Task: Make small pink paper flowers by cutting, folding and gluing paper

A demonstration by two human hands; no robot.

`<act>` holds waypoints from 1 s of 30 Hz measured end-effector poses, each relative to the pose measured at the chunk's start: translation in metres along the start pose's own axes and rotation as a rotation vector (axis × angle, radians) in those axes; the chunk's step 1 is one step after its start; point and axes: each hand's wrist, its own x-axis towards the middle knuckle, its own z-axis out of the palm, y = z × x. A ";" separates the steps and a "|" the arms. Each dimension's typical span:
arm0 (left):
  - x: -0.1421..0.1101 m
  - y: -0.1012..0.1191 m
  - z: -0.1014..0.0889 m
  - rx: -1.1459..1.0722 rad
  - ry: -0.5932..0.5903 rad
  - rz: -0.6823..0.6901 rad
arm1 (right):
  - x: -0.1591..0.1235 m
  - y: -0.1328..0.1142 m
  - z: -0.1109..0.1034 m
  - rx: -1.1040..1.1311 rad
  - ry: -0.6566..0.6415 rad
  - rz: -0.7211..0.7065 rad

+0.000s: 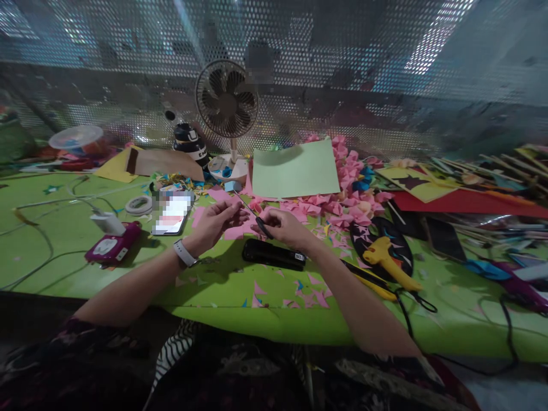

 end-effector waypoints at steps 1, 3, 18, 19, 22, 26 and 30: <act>0.000 0.000 0.000 0.000 -0.001 0.000 | 0.000 -0.001 0.000 -0.002 -0.001 0.009; 0.000 -0.001 -0.001 0.002 -0.002 -0.003 | 0.000 -0.002 -0.001 -0.010 -0.007 0.029; 0.004 -0.002 -0.005 0.045 -0.037 0.031 | -0.001 -0.004 0.002 -0.070 0.026 0.012; 0.004 -0.002 -0.005 0.047 -0.042 0.029 | -0.001 -0.006 0.002 -0.070 0.030 0.011; 0.004 -0.003 -0.006 0.052 -0.045 0.038 | -0.001 -0.007 0.001 -0.046 0.021 0.012; 0.005 -0.003 -0.008 0.072 -0.027 0.044 | -0.002 -0.005 -0.001 -0.040 0.002 0.015; 0.006 -0.002 -0.008 0.077 0.005 0.057 | -0.002 -0.005 0.000 -0.052 0.022 0.033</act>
